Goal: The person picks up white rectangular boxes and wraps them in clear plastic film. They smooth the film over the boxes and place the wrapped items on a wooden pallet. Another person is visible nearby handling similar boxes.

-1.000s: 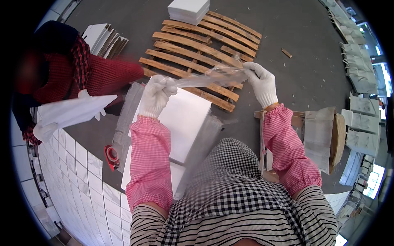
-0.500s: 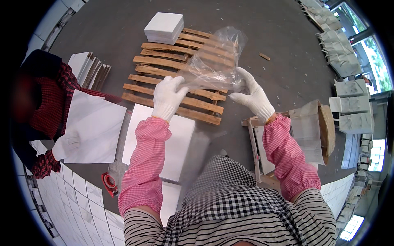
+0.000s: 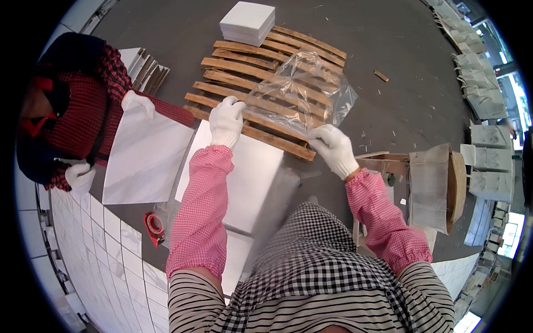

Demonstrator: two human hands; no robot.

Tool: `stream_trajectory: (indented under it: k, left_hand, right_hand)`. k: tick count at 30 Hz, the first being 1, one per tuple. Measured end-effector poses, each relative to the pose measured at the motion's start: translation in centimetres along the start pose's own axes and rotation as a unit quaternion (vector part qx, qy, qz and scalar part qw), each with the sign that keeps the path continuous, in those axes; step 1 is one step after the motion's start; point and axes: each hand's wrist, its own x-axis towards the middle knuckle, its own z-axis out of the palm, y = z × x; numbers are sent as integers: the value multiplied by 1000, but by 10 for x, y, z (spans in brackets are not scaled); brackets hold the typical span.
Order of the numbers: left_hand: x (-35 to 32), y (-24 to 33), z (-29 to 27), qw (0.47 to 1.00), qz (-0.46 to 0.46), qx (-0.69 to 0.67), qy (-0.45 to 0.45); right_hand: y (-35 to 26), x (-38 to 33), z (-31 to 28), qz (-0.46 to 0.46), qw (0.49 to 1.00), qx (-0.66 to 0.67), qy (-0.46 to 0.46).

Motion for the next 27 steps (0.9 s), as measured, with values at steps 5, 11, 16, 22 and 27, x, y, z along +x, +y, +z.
stream_trajectory:
  k: [5,11,16,22,27]
  left_hand:
    - [-53,-76,-23,965,123,182,-140]
    - [-160,-122,-85,899,103,298,-305]
    - [-243,-136,-107,885,33,312,-343]
    - [-283,-138,-103,913,11,306,-268]
    - [-286,-127,-111,919,19,285,-271]
  right_hand:
    - [4,-32,103,-8,997,-3,-77]
    - [-35,-56,184,-92,963,-72,-242]
    - [-52,-76,225,-85,947,-71,-300]
    - [-77,-73,226,30,899,-73,-431]
    - [-70,-84,226,0,900,-73,-430]
